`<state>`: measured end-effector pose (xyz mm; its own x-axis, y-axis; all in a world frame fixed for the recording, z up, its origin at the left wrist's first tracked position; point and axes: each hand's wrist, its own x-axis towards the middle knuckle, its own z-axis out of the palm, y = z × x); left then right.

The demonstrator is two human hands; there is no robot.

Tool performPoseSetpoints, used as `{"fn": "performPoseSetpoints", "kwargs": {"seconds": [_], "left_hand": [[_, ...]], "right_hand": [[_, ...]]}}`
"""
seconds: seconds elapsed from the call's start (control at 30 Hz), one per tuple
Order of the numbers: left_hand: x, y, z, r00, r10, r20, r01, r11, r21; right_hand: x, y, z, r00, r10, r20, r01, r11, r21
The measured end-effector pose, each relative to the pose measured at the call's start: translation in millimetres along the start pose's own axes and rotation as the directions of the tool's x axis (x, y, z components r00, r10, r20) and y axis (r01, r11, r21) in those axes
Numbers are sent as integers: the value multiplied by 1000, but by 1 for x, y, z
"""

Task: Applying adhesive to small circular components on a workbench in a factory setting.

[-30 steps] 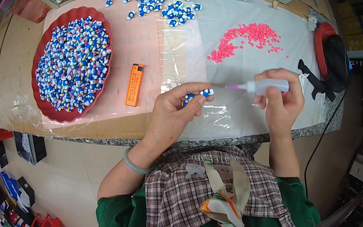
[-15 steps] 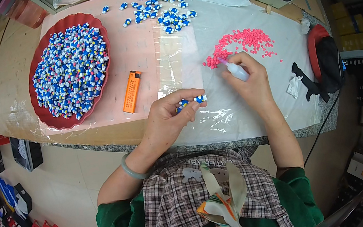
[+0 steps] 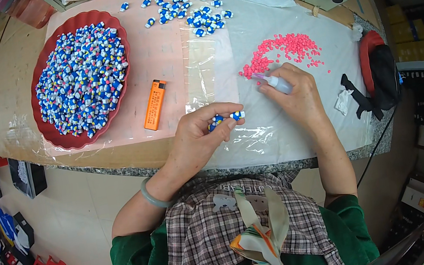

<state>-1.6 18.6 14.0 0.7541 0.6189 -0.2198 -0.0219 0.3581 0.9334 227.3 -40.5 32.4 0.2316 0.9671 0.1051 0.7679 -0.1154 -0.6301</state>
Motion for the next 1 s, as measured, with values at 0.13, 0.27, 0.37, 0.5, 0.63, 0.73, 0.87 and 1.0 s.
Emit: {"fn": "performPoseSetpoints", "kwargs": {"seconds": [0.13, 0.27, 0.37, 0.5, 0.63, 0.73, 0.87, 1.0], "left_hand": [[0, 1, -1, 1000, 2, 10, -2, 1000, 3], [-1, 0, 0, 1000, 7, 15, -7, 1000, 3], [-1, 0, 0, 1000, 5, 11, -6, 1000, 13], [-1, 0, 0, 1000, 8, 9, -8, 1000, 26], [-1, 1, -1, 1000, -7, 19, 7, 1000, 6], [0, -1, 0, 1000, 5, 15, -5, 1000, 9], [-1, 1, 2, 1000, 7, -5, -7, 1000, -6], [-1, 1, 3, 1000, 2, -3, -2, 1000, 29]], "right_hand": [[1, -2, -4, 999, 35, -6, -34, 998, 61], [5, 0, 0, 994, -109, 19, 108, 993, 53], [6, -1, -2, 985, -137, 106, 137, 991, 7], [10, -1, -5, 970, -180, 163, 198, 975, -100], [13, -2, -7, 966, -170, 193, 194, 974, -115], [9, 0, -6, 972, -169, 162, 187, 977, -102], [-2, -2, -4, 992, -40, 119, 0, 947, 322], [-16, -11, 3, 961, 88, 261, -245, 707, 663]]}}
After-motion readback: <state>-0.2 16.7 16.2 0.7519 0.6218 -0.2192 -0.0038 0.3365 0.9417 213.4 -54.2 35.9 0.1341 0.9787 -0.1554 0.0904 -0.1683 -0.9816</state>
